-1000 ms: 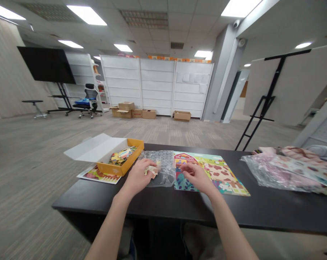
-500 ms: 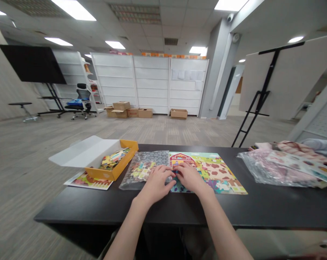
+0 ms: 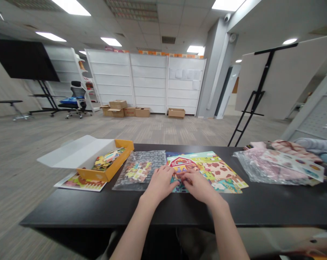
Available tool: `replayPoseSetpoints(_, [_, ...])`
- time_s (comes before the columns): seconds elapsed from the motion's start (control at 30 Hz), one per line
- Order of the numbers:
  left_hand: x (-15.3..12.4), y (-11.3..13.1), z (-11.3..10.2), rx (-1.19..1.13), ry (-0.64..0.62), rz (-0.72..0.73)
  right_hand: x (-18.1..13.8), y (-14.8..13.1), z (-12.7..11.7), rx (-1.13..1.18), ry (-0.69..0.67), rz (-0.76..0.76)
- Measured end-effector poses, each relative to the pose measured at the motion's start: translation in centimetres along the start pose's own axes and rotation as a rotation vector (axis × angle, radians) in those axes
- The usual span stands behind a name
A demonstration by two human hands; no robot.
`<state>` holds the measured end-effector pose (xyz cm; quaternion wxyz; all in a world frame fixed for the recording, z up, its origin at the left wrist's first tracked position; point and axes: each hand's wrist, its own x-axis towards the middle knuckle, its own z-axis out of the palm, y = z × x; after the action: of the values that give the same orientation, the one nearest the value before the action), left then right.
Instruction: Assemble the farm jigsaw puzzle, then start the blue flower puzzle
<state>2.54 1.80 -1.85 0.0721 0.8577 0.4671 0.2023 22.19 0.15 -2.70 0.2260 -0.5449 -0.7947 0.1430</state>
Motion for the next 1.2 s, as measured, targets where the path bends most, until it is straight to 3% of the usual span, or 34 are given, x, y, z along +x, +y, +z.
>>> replayPoseSetpoints(0.2, [0.3,0.5,1.0,0.082,-0.019,-0.078,0.4,1.5,0.3,-0.058,0.105,0.028])
replayPoseSetpoints(0.5, [0.6,1.0,1.3,0.199,-0.038,-0.062,0.3,0.9,0.5,-0.103,0.068,0.075])
replayPoseSetpoints(0.7, [0.5,0.7,1.3,0.165,-0.038,-0.068,1.0,-0.3,0.7,0.191,0.117,0.006])
replayPoseSetpoints(0.83, [0.3,0.3,1.3,0.085,-0.03,-0.043,1.5,-0.6,1.1,0.324,0.146,0.056])
replayPoseSetpoints(1.07, [-2.2,-3.3,-2.8,-0.04,0.054,-0.004,1.2,-1.3,0.0,0.686,0.238,0.224])
replayPoseSetpoints(1.13, [-3.4,-4.9,-4.4,0.015,0.016,-0.073,1.0,-1.6,-0.5,0.811,0.253,0.283])
replayPoseSetpoints(1.2, [-4.5,-6.0,-5.6,0.127,-0.017,-0.23,0.8,-2.2,-1.1,0.873,0.221,0.285])
